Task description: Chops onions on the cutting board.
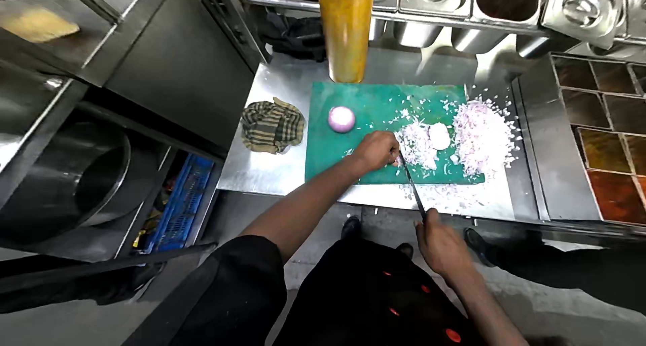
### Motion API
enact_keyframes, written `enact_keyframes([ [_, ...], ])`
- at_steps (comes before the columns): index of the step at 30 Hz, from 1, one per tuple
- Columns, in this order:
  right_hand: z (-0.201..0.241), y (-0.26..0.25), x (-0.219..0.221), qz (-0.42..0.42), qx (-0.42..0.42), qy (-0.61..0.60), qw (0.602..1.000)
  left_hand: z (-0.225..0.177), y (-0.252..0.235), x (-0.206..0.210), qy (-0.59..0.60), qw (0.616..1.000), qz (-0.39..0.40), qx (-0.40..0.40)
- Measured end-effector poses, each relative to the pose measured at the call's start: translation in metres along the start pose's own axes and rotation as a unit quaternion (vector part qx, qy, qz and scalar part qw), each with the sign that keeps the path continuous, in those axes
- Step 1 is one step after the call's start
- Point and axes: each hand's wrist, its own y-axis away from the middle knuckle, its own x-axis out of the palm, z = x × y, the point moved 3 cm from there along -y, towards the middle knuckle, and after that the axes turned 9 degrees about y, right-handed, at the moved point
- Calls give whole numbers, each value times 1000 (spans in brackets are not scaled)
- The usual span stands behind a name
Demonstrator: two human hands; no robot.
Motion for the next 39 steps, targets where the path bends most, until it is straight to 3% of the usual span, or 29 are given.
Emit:
enact_keyframes([
  [3,-1,-3,18,12,1,-11,1000,1,1,-1,-1,1000,-9,13],
  [7,3,1,2,-7,-10,1,1000,3,4,3,6,999,-24,27],
  [18,-1,0,23,14,-12,-12,1000,8,9,4,20,996,-51,72],
  [21,2,2,9,0,-18,-4,1000,11,11,6,25,994,-60,92],
  [26,0,-3,30,11,-12,-23,1000,16,17,9,36,985,-97,139],
  [31,-3,-3,27,15,-2,-22,1000,23,28,-1,103,990,-76,66],
  [35,-1,-5,22,5,-2,-13,1000,18,21,1,53,995,-52,71],
  [39,2,0,0,-16,-5,19,1000,8,15,0,16,999,-26,27],
])
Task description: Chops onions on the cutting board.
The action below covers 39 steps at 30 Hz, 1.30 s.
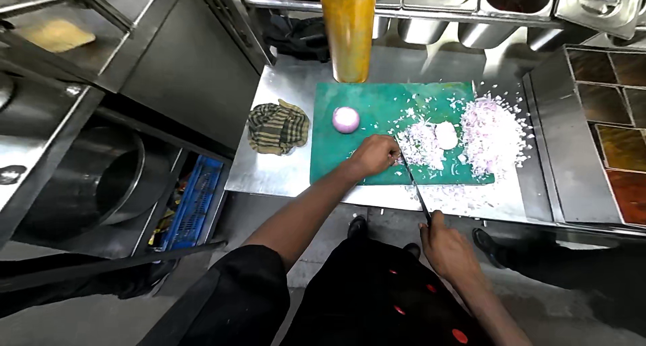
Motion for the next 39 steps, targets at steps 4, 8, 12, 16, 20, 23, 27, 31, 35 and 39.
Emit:
enact_keyframes([
  [4,-3,-4,20,22,-6,-9,1000,-3,-1,-1,-13,1000,11,-20],
  [8,0,2,3,10,-16,-15,1000,-2,-1,-3,-13,1000,13,-5],
  [12,-3,-6,19,31,-14,-21,999,0,-2,-5,-27,999,13,22],
  [16,0,1,8,24,-27,-21,999,3,2,-4,-31,998,9,52],
  [20,-4,-5,16,34,-24,-33,999,7,-1,-7,-32,997,-1,76],
  [23,-1,2,10,34,-36,-35,998,12,3,-4,-43,995,-3,86],
  [27,-4,-5,19,39,-30,-29,998,18,1,-6,-41,990,-27,136],
  [31,-2,0,19,49,-37,-28,998,23,5,-4,-36,983,-28,177],
  [35,-1,-1,12,43,-36,-30,998,24,3,-6,-42,980,-40,188],
  [39,-4,0,28,69,-34,-44,996,26,7,-2,-48,973,-49,219],
])
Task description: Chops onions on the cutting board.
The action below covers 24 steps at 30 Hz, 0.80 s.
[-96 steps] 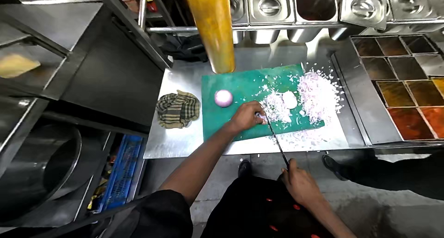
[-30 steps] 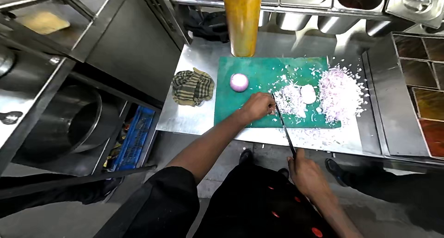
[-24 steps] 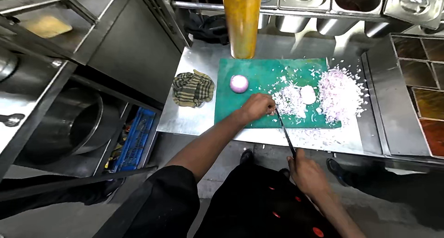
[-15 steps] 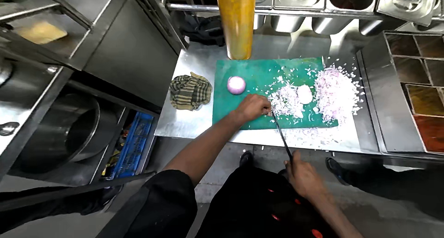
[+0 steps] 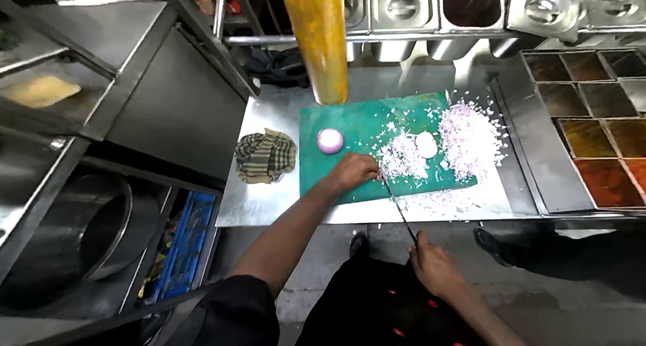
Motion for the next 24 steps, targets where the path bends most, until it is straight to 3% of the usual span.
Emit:
enact_keyframes([
  [5,-26,14,-17,-57,-16,-131,990,-4,3,5,-23,999,-25,13],
  [8,-61,29,-31,-158,38,-183,970,-14,-34,12,-58,993,-76,-70],
  [10,-81,42,-38,-206,87,-189,956,-27,-75,21,-48,981,-34,-185],
  [12,-96,54,-45,-249,113,-191,943,-33,-116,37,-56,967,26,-249],
  [17,-106,59,-59,-272,129,-176,937,-29,-167,37,-89,941,94,-314],
  [19,-100,49,-62,-232,142,-172,947,-20,-167,15,-20,935,55,-350],
  [22,-86,30,-71,-158,152,-103,970,1,-157,-29,123,909,-71,-391],
  [24,-79,21,-77,-173,148,-60,972,7,-147,-60,203,881,-143,-403],
])
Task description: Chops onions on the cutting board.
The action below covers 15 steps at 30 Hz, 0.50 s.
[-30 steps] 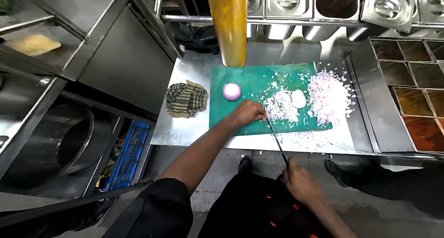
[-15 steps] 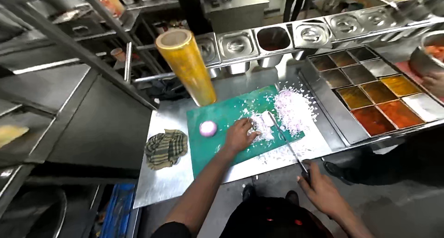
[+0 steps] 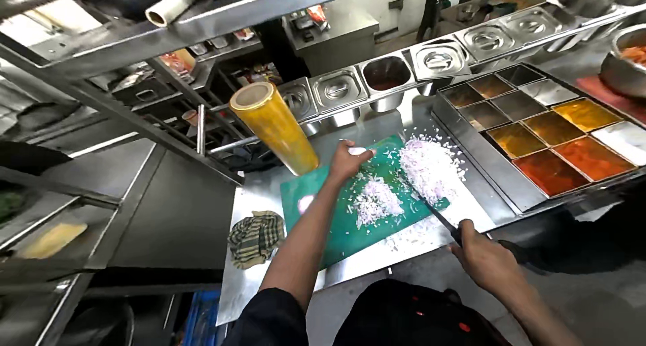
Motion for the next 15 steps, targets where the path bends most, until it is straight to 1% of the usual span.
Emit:
enact_keyframes([
  [2,9,-2,4,-26,-23,-12,999,1,4,-33,57,998,-31,1],
  [4,23,0,17,-25,-68,-66,995,7,10,-64,88,994,-57,2],
  [5,33,4,26,-9,-96,-95,991,12,13,-77,102,992,-71,2],
  [7,56,11,47,48,-158,-128,978,21,20,-97,122,987,-101,-2],
  [10,82,14,64,111,-227,-95,963,32,32,-116,128,983,-128,-1],
  [12,82,3,64,114,-221,-103,963,36,40,-119,117,985,-128,-5],
  [15,58,-27,47,83,-157,-125,976,38,46,-112,72,992,-103,-6],
])
